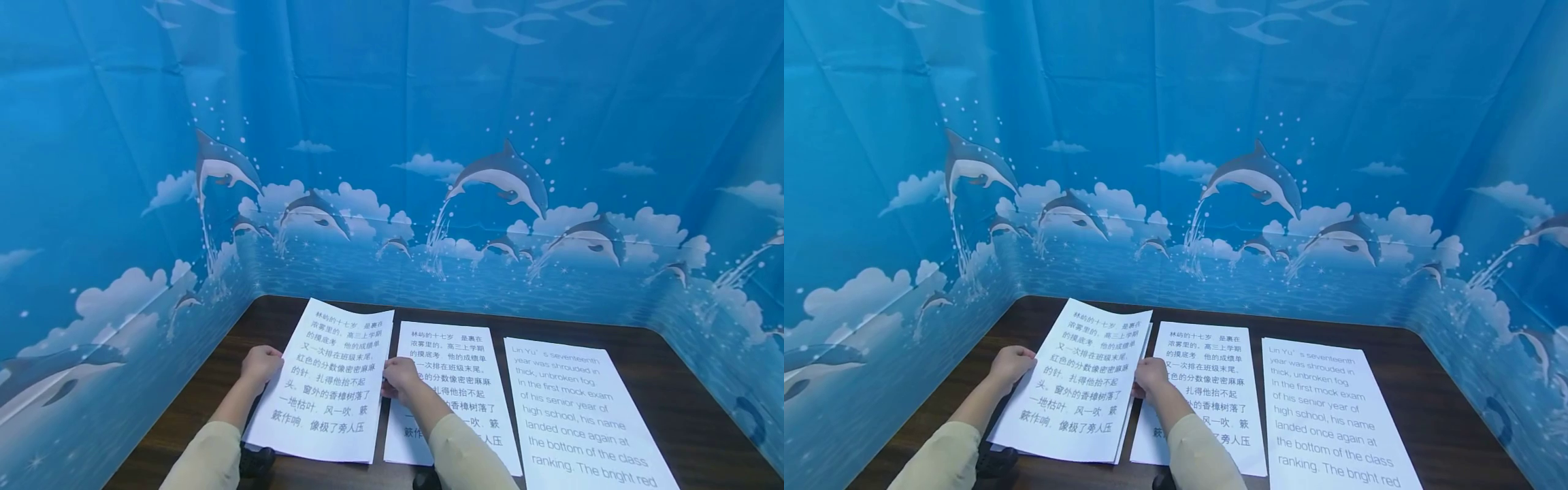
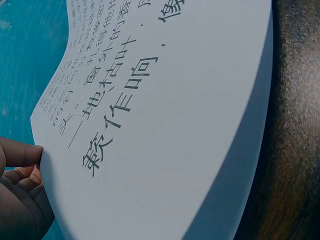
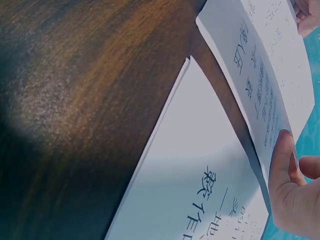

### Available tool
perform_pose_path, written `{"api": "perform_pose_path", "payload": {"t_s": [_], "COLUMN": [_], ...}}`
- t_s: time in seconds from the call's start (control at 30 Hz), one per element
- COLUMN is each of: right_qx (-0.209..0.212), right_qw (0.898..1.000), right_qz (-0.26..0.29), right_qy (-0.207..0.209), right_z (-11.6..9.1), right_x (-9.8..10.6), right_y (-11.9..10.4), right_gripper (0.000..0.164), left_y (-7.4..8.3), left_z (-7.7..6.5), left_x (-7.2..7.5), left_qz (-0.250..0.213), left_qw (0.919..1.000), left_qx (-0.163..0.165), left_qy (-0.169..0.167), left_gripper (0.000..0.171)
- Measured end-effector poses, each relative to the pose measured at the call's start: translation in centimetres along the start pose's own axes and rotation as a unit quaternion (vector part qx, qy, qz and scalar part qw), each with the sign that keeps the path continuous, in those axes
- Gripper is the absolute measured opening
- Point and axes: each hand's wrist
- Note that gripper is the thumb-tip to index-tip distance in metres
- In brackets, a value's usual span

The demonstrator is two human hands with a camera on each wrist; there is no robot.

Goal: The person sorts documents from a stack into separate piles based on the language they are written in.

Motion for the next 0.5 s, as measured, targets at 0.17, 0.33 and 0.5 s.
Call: {"api": "perform_pose_path", "payload": {"t_s": [0.17, 0.33, 0.5], "right_qx": [-0.007, -0.018, -0.024], "right_qw": [1.000, 1.000, 0.999], "right_qz": [-0.007, -0.013, -0.009], "right_qy": [-0.007, -0.018, -0.027], "right_z": [-0.01, -0.19, -0.24], "right_x": [0.14, 0.16, 0.34], "right_y": [0.20, 0.36, 0.44], "right_gripper": [0.027, 0.031, 0.033], "left_y": [-0.23, -0.54, -0.95], "left_z": [0.27, 0.36, 0.45], "left_x": [-0.35, -0.56, -0.72], "left_qz": [0.004, 0.004, 0.000], "left_qw": [0.9999, 1.0000, 1.0000], "left_qx": [-0.008, 0.000, 0.008], "left_qy": [-0.006, -0.003, 0.000], "left_gripper": [0.017, 0.018, 0.019]}}
Point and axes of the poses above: each hand's wrist, its own z-axis towards the middle knuckle, its own x-axis out of the back of the hand, y = z × x, and after that the axes turned 7 degrees about z, right-handed
